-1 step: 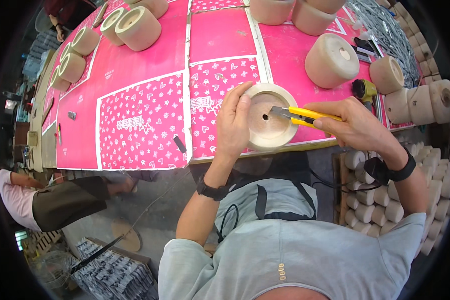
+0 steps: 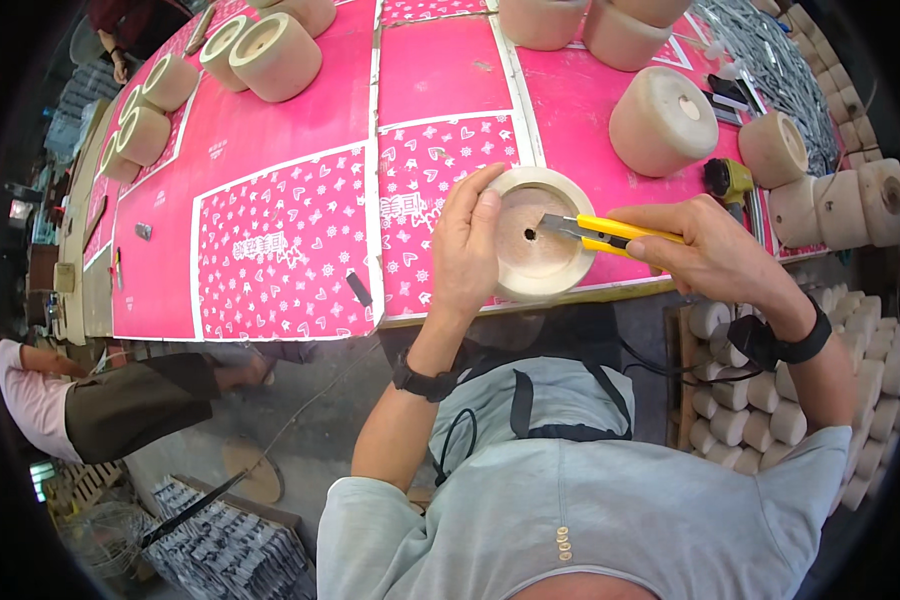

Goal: Use a utility knife to carve or clean out the interior edges of wooden cylinders.

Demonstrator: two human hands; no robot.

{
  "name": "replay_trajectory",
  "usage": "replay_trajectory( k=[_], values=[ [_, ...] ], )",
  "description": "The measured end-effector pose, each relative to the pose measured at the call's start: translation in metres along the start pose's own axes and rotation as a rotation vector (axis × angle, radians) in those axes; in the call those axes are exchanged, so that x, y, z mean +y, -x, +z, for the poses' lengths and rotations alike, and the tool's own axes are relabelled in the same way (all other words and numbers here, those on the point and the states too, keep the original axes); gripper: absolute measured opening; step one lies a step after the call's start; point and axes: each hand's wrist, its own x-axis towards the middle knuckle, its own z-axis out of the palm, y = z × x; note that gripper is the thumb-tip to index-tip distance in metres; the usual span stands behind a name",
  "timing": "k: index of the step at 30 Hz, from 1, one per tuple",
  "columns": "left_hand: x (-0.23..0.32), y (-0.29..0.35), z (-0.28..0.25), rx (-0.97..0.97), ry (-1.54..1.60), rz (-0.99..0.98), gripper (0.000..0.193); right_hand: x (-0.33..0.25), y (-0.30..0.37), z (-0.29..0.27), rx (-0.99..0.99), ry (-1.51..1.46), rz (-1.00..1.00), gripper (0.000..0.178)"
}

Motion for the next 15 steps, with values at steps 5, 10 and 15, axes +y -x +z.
replay_trajectory(
  k=[5, 10, 15],
  values=[
    [-0.0040, 0.0002, -0.0010, -0.005, 0.015, -0.008, 0.034, 0.0033, -0.0019, 0.0025, 0.011, 0.022, -0.045, 0.035],
    [-0.0019, 0.0025, 0.0002, -0.008, 0.017, 0.004, 0.034, 0.0045, 0.0011, 0.0052, -0.002, 0.026, -0.019, 0.035],
    [-0.0014, 0.0028, 0.0003, -0.002, 0.024, 0.001, 0.034, 0.0046, 0.0013, 0.0072, 0.048, 0.094, -0.098, 0.035]
  ],
)
